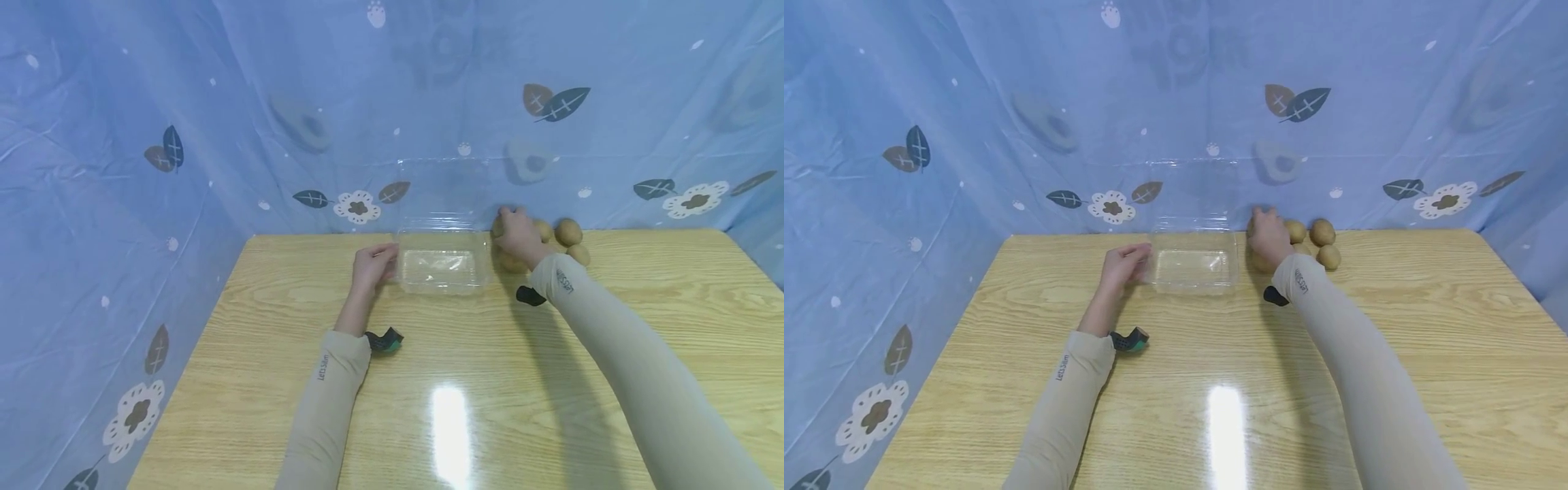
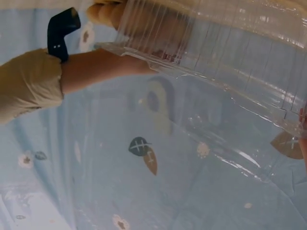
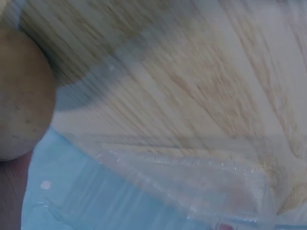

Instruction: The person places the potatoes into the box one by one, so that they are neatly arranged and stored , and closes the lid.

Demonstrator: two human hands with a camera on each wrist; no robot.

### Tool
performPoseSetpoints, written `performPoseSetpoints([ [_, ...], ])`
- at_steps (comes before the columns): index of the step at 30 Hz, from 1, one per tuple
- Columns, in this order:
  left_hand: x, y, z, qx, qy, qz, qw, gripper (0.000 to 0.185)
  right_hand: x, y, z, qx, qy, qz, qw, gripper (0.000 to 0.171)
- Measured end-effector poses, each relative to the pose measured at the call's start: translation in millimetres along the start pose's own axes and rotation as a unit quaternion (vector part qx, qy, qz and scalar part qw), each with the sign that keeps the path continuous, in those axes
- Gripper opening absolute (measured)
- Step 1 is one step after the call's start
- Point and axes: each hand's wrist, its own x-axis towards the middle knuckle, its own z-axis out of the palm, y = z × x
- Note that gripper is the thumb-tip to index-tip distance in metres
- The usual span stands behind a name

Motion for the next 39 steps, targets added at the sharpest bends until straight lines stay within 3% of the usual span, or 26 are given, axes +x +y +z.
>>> performPoseSetpoints([
  [6,0.3,1.4,1.1,0.001,0.010,0.005,0.9999,0.030,-4,4,-16,0.061,0.036,-0.035,0.997,0.062],
  [12,3.4,1.3,0.3,0.002,0.017,0.006,0.9998,0.029,-12,-4,-38,0.077,0.055,-0.019,0.995,0.067],
  [19,3.5,0.3,3.5,0.002,0.022,0.012,0.9997,0.028,-24,-15,-35,0.088,0.096,-0.045,0.991,0.063],
  [26,-2.8,0.4,8.2,0.000,0.020,0.009,0.9998,0.027,-37,-37,-10,0.148,0.180,-0.138,0.963,0.058],
  [31,-4.8,0.7,9.9,0.009,0.021,0.016,0.9996,0.028,-45,-64,5,0.176,0.145,-0.169,0.959,0.059],
  [34,-3.9,1.3,8.8,0.010,0.023,0.026,0.9994,0.027,-46,-78,14,0.176,0.116,-0.187,0.959,0.059],
  [39,-3.9,1.4,7.3,-0.004,0.015,0.036,0.9992,0.026,-45,-93,32,0.161,0.104,-0.201,0.961,0.057],
])
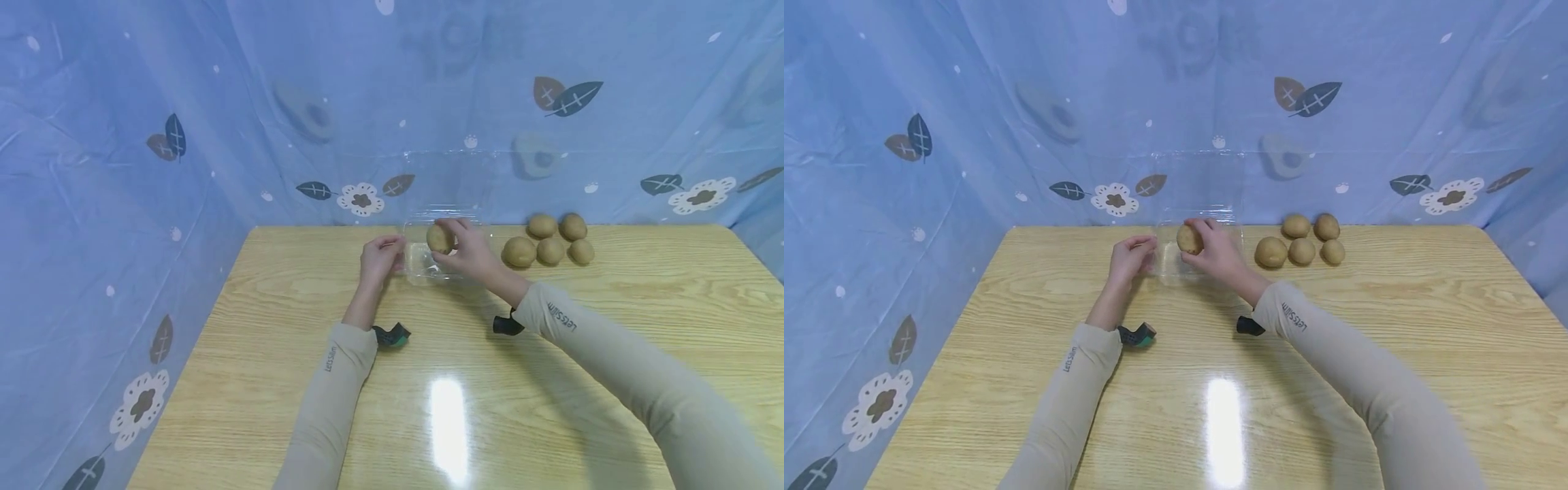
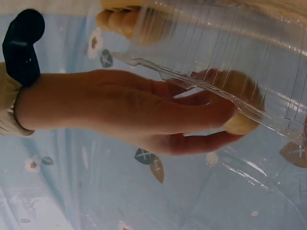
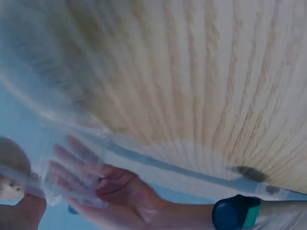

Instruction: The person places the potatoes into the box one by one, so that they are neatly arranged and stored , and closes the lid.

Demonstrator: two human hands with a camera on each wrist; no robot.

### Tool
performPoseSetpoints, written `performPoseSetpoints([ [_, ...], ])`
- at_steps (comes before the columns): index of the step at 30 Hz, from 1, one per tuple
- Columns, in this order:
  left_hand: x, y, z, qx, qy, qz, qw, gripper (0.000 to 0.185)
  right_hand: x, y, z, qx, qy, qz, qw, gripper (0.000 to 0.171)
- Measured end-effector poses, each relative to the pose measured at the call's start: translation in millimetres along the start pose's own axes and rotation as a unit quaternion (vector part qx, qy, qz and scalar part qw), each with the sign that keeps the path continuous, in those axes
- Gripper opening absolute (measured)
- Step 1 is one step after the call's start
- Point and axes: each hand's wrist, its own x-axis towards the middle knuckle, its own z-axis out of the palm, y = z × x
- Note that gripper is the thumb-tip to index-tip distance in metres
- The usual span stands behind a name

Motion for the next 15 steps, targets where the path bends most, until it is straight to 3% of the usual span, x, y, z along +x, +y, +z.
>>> performPoseSetpoints([
  [15,0.9,-3.0,1.0,-0.004,-0.010,0.001,0.9999,0.029,16,-10,26,-0.014,-0.090,0.059,0.994,0.061],
])
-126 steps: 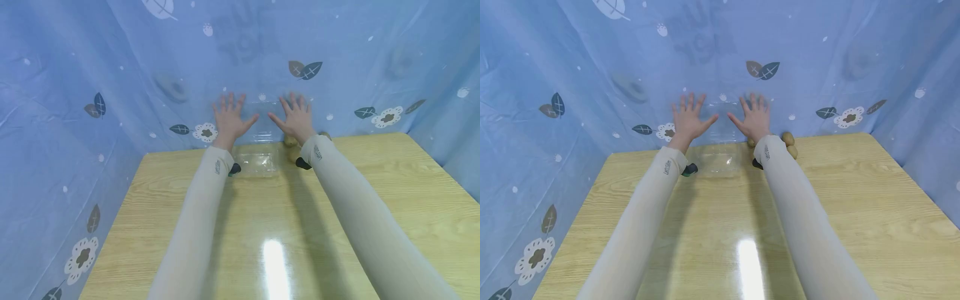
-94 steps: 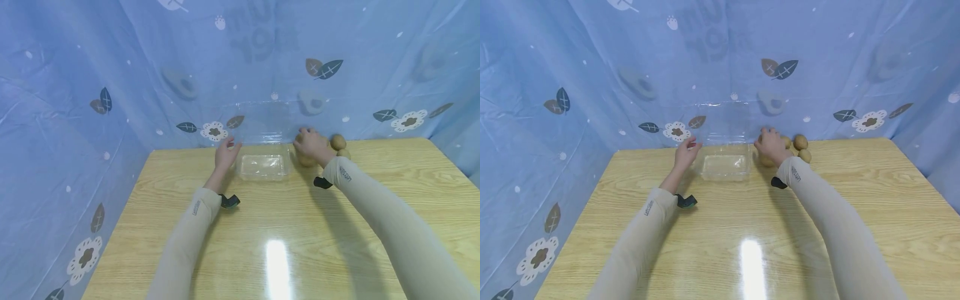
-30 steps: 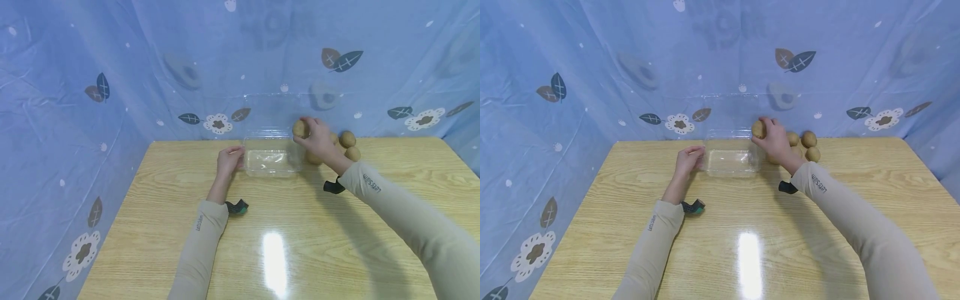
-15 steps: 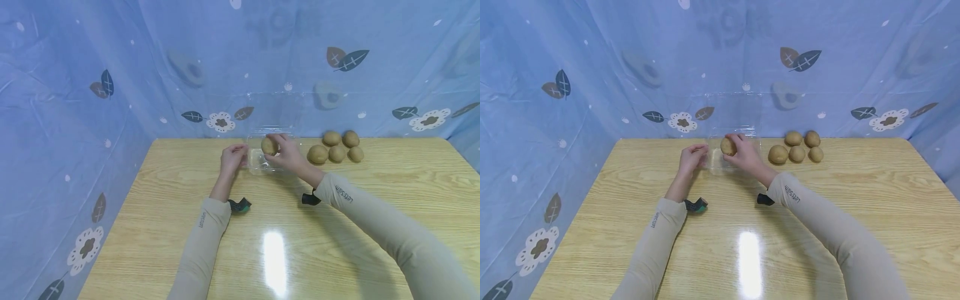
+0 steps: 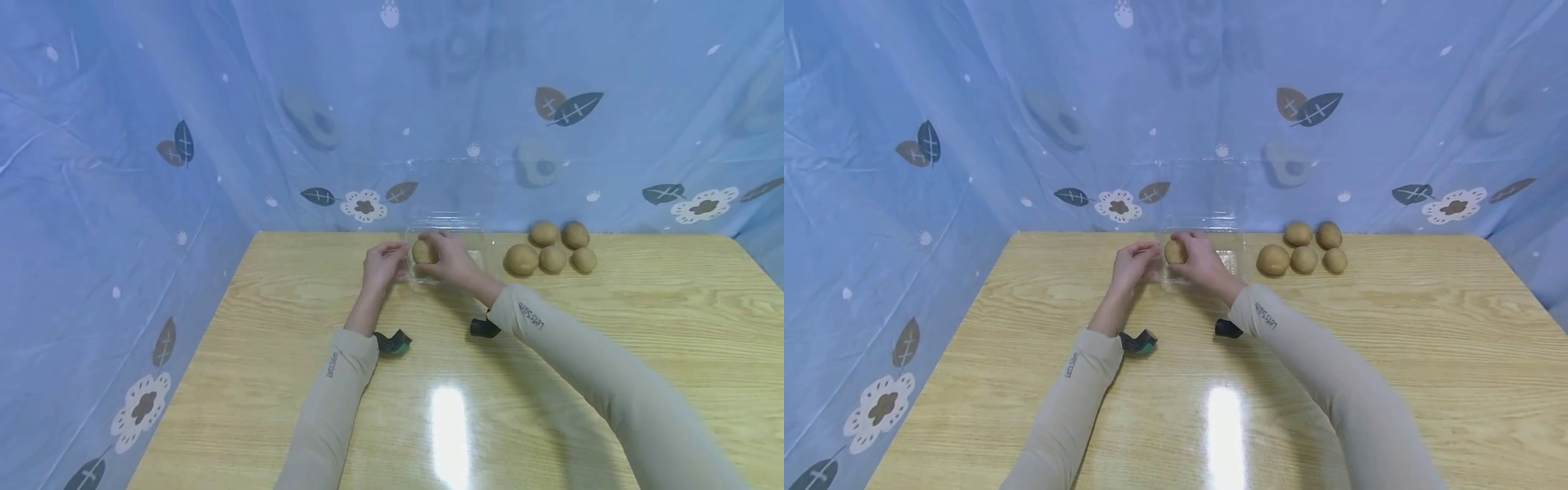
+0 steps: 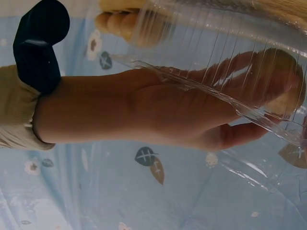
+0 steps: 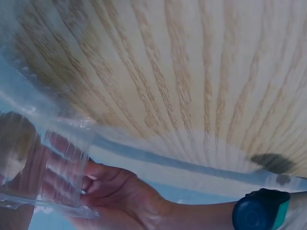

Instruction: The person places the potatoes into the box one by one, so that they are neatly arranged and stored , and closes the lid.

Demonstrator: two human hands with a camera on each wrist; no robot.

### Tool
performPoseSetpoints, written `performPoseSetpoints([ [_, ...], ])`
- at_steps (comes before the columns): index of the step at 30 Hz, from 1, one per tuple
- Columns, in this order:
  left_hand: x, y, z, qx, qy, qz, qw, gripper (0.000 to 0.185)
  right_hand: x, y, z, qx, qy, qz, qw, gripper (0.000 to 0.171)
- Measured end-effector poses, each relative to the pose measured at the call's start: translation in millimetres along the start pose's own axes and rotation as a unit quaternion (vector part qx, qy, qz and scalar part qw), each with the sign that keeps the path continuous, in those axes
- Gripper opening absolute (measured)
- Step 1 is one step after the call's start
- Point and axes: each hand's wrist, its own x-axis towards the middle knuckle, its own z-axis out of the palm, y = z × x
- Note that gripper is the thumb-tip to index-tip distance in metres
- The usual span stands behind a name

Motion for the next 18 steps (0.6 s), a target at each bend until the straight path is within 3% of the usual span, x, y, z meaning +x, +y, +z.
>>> performPoseSetpoints([
  [7,-1.8,-1.6,0.8,0.002,0.004,0.005,1.0000,0.027,6,1,8,-0.002,-0.014,0.028,1.000,0.060],
  [18,-0.9,-2.0,1.1,0.002,0.007,0.018,0.9998,0.026,1,4,-4,-0.031,-0.032,-0.011,0.999,0.055],
])
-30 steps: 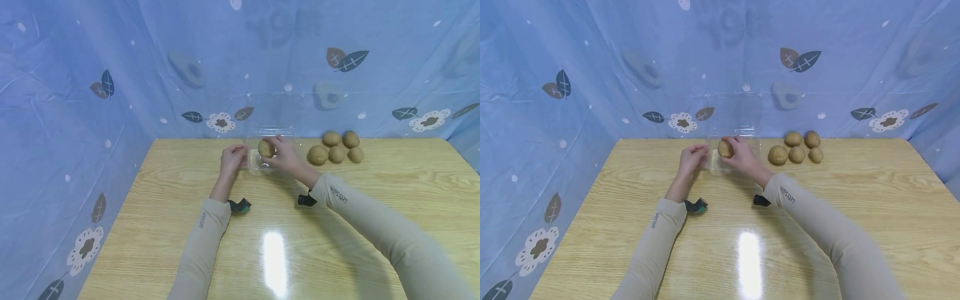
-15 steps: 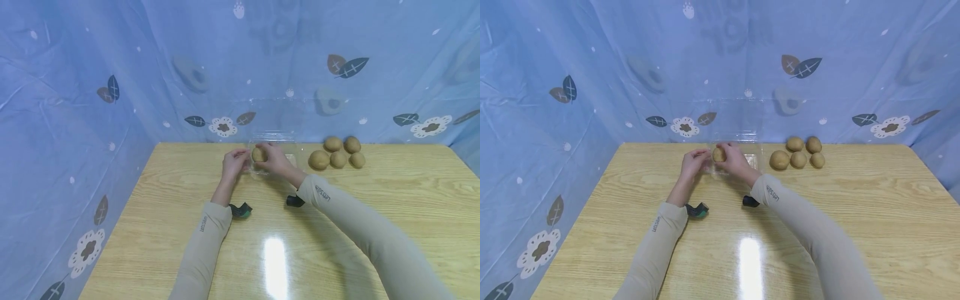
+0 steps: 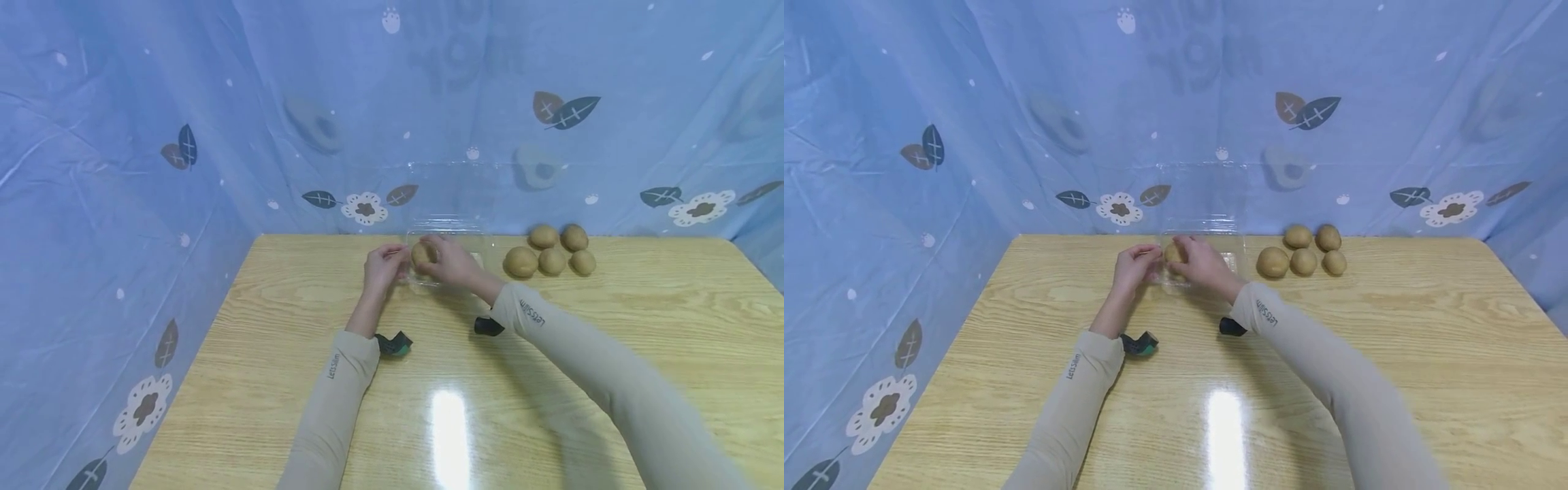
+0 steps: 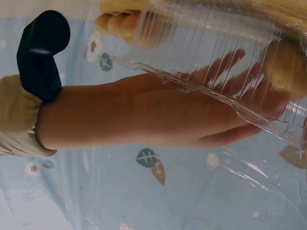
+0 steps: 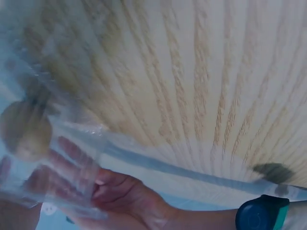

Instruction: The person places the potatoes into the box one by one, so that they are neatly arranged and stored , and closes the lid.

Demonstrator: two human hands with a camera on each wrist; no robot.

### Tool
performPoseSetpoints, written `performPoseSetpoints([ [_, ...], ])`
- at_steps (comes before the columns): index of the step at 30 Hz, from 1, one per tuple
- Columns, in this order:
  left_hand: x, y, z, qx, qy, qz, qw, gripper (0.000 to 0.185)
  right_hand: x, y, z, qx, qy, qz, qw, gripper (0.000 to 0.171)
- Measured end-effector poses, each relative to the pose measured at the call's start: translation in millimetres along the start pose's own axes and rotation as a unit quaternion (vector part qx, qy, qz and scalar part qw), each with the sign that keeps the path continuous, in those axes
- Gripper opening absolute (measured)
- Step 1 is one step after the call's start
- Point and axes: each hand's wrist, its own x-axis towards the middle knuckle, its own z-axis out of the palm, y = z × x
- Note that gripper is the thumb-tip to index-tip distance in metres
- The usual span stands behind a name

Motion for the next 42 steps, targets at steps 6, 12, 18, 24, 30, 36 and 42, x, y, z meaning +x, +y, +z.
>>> performPoseSetpoints([
  [6,0.2,2.0,-0.3,0.009,0.001,0.006,0.9999,0.027,-11,12,-24,-0.002,0.050,-0.012,0.999,0.046],
  [12,0.1,0.2,0.3,0.013,0.004,0.004,0.9999,0.027,-29,37,-51,-0.007,0.128,-0.005,0.992,0.038],
  [18,0.3,-1.6,-0.9,0.006,0.001,0.000,1.0000,0.027,-46,69,-69,-0.074,0.149,0.035,0.985,0.035],
  [24,0.5,-0.4,-0.8,0.007,-0.002,-0.005,1.0000,0.026,-66,91,-84,-0.091,0.104,0.065,0.988,0.037],
  [30,0.5,1.5,0.2,0.015,0.011,0.002,0.9998,0.024,-79,105,-92,-0.110,0.085,0.039,0.990,0.034],
  [36,-0.2,0.1,0.6,0.011,0.010,-0.004,0.9999,0.025,-88,107,-90,-0.125,0.050,0.012,0.991,0.046],
  [42,0.0,-0.2,0.6,0.013,0.009,-0.002,0.9999,0.026,-88,106,-80,-0.105,0.059,-0.022,0.993,0.048],
])
